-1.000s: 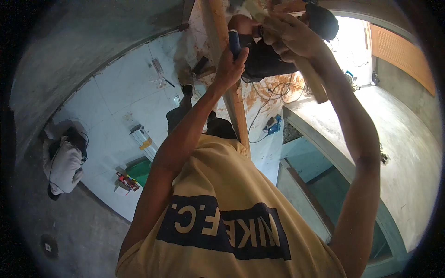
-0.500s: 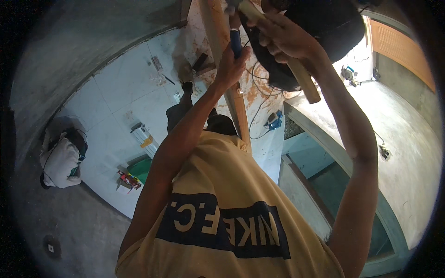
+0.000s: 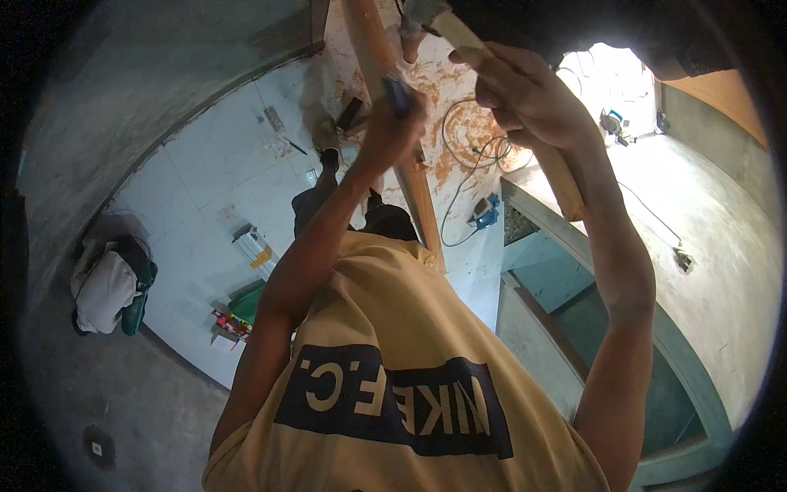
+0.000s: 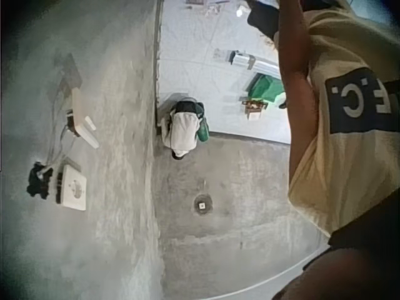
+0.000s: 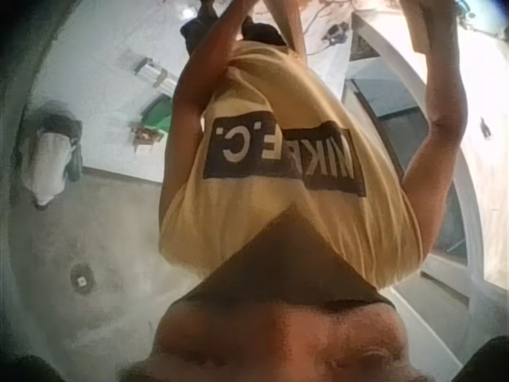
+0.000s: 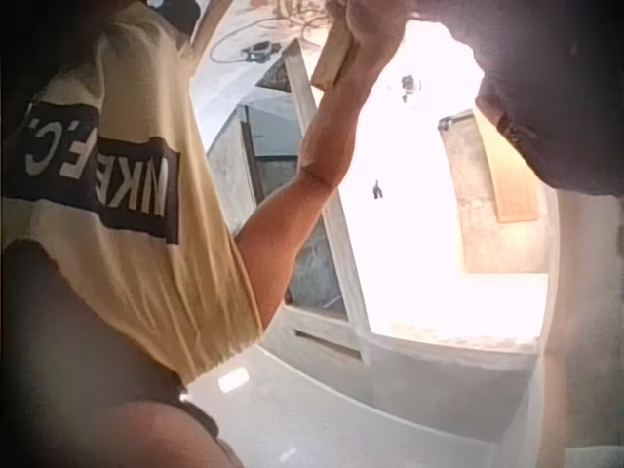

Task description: The person installs a wooden door frame by positioning a long wooden board against a doorway and hammering nails through a small wooden block to secure it. The person uses a hammer and holds a wooden block to guide the nails.

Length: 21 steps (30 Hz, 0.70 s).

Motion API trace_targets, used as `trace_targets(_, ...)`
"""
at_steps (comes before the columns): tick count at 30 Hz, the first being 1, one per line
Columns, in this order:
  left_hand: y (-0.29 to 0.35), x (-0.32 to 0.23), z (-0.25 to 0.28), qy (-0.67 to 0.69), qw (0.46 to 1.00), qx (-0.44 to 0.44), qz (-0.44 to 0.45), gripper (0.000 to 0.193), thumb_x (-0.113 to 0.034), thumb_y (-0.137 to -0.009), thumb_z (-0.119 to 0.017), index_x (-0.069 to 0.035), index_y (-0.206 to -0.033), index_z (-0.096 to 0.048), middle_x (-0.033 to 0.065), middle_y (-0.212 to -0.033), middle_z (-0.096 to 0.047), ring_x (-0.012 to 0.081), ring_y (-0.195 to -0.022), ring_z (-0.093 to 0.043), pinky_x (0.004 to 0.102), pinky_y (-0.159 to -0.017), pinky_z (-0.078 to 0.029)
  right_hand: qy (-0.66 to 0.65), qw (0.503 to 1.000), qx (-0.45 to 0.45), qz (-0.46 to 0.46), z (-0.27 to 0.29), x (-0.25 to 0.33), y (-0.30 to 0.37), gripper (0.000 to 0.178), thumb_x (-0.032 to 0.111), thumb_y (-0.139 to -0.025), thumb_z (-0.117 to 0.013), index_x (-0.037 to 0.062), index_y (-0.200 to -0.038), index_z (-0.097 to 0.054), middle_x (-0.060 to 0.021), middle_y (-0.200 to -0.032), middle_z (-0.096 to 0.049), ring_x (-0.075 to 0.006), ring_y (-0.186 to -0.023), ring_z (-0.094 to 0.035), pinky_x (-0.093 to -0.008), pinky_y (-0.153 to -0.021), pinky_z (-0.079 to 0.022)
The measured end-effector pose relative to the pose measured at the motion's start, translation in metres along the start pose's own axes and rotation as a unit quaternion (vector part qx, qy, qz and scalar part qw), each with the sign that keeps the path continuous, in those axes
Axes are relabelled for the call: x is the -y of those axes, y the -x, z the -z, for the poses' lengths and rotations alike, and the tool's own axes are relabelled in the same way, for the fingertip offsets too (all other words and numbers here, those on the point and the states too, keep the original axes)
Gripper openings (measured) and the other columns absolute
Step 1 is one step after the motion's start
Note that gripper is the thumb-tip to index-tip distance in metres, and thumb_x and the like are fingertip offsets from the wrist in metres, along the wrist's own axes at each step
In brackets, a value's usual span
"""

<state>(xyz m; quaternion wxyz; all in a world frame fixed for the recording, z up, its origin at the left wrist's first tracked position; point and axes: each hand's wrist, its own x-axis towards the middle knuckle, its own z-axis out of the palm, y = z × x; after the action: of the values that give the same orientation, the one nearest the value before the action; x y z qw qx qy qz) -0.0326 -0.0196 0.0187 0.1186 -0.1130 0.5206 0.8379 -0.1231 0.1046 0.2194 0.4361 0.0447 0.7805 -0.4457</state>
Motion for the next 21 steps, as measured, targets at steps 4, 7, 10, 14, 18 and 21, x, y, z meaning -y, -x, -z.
trace_targets(4,-0.036,-0.032,0.013,0.187,0.976,-0.107,-0.032,0.037,-0.034,-0.096,-0.063,-0.009,-0.072,-0.049,-0.0046,-0.056,-0.043,0.0076,-0.045,-0.041,0.0282,-0.047,-0.037,-0.013,0.999,-0.047,0.004,0.006,0.004,0.023,0.04,0.038,-0.104,-0.045,0.0061,-0.126,-0.055,0.0067,-0.064,-0.042,0.001,-0.042,-0.032,-0.0163,-0.034,-0.026)
trace_targets(7,-0.039,-0.031,0.012,0.138,0.982,-0.121,-0.031,0.044,-0.031,-0.094,-0.066,-0.007,-0.062,-0.048,-0.0034,-0.052,-0.045,0.0091,-0.043,-0.045,0.0334,-0.042,-0.038,-0.034,0.996,-0.076,0.023,-0.003,-0.004,0.039,0.043,0.039,-0.104,-0.045,0.003,-0.126,-0.055,0.0074,-0.063,-0.04,0.0014,-0.042,-0.032,-0.0169,-0.033,-0.025)
trace_targets(10,-0.017,-0.021,0.005,-0.005,0.994,-0.096,-0.054,0.046,-0.03,-0.092,-0.069,-0.007,-0.059,-0.047,-0.0011,-0.052,-0.045,0.0105,-0.046,-0.045,0.0355,-0.047,-0.041,-0.091,0.989,-0.114,0.013,-0.015,-0.028,0.053,0.045,0.039,-0.103,-0.046,0.0009,-0.127,-0.051,0.0088,-0.06,-0.036,0.0018,-0.042,-0.031,-0.0173,-0.033,-0.024)
trace_targets(14,0.056,-0.039,-0.033,-0.077,0.976,0.171,-0.107,0.044,-0.037,-0.084,-0.076,-0.005,-0.062,-0.055,0.0075,-0.056,-0.057,0.0187,-0.051,-0.058,0.0362,-0.053,-0.046,-0.142,0.97,-0.195,0.038,-0.03,-0.051,0.088,0.045,0.037,-0.103,-0.047,0.0007,-0.128,-0.051,0.0094,-0.061,-0.036,0.0021,-0.043,-0.03,-0.0162,-0.036,-0.024)
trace_targets(18,0.094,-0.009,-0.062,-0.226,0.908,0.202,-0.288,0.045,-0.034,-0.077,-0.082,-0.01,-0.06,-0.048,0.0062,-0.056,-0.05,0.0264,-0.054,-0.054,0.0385,-0.054,-0.041,-0.151,0.942,-0.298,0.013,-0.037,-0.073,0.109,0.044,0.037,-0.103,-0.047,0.0012,-0.129,-0.052,0.0093,-0.063,-0.037,0.0025,-0.043,-0.032,-0.016,-0.035,-0.025)
trace_targets(21,0.098,0.007,-0.072,-0.218,0.905,0.163,-0.327,0.043,-0.032,-0.078,-0.082,-0.011,-0.061,-0.049,0.0042,-0.055,-0.049,0.025,-0.05,-0.053,0.0385,-0.051,-0.04,-0.165,0.937,-0.309,0.011,-0.036,-0.098,0.122,0.044,0.036,-0.103,-0.047,0.0015,-0.129,-0.052,0.009,-0.063,-0.038,0.0026,-0.043,-0.032,-0.0161,-0.034,-0.025)
